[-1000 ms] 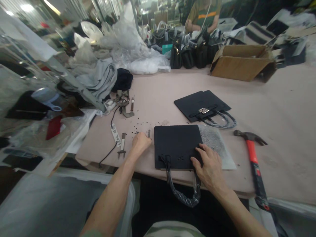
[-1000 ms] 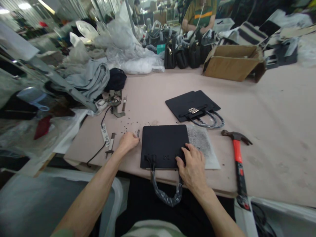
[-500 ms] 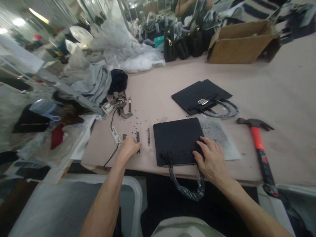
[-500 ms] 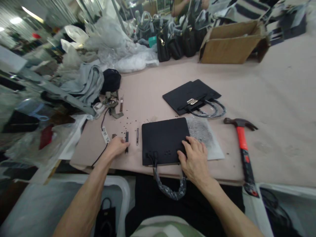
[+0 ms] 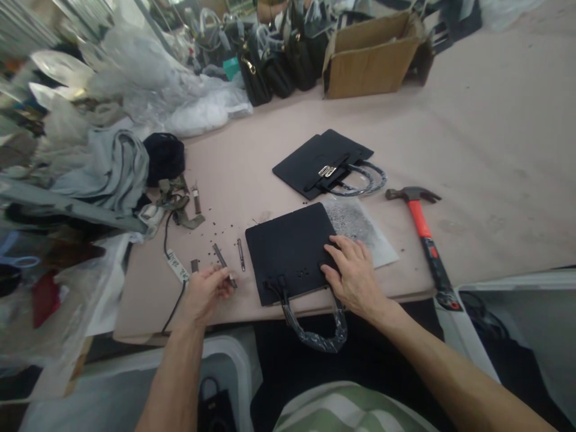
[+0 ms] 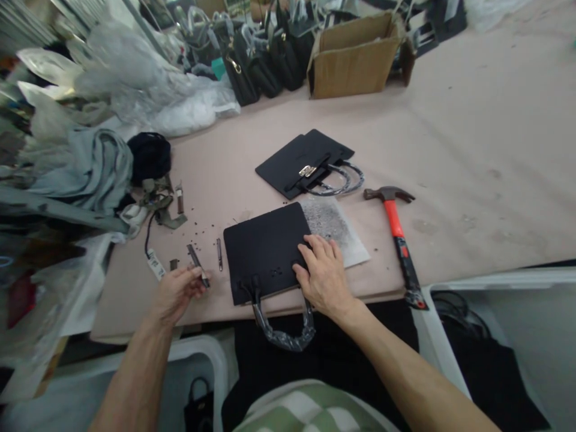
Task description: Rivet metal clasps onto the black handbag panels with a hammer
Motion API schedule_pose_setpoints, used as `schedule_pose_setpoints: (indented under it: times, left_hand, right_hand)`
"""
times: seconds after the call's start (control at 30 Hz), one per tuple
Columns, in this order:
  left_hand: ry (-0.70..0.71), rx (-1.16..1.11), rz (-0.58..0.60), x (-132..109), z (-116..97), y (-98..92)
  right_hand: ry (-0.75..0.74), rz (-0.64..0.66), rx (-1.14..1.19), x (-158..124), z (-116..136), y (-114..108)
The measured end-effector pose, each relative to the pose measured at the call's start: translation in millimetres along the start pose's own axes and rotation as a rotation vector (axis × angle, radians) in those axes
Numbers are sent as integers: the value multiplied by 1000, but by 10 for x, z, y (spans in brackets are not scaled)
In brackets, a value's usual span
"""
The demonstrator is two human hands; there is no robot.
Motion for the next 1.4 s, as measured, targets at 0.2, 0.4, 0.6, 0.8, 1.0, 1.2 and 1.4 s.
schedule_pose_setpoints:
  times: [0.2,0.4,0.6,0.8,1.0,1.2,1.4]
  left_hand:
    - [76,-446,91,-201,-197,611]
    - [152,-521,161,-271,-165,1085]
    - [392,-233,195,-391,-280,1259]
    - [534,-100,204,-478,-305,1332]
    - [555,-82,191,-462,-244,1332]
    - [568,-32,212,-470,-269,1347]
    - [628,16,219,-493,-225,1335]
  right_hand:
    - [-1,-2,4,-10,-10,7]
    - [-13,3,4,-7,-8,5]
    - [-2,8,-4,-11,-9,6]
    - [0,9,-5,-1,-11,20]
    - [5,13,-1,3,-18,11]
    - [7,17,2,-9,-18,12]
    - [10,8,-3,-11,-26,12]
Point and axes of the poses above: each hand's wrist, its own x-axis towards the middle knuckle, its own y-axis out of the palm, z = x × y, the point moved 6 cm from there along x, towards the middle knuckle, and after that the axes turned 6 degrees about y, right-handed, at the moved point
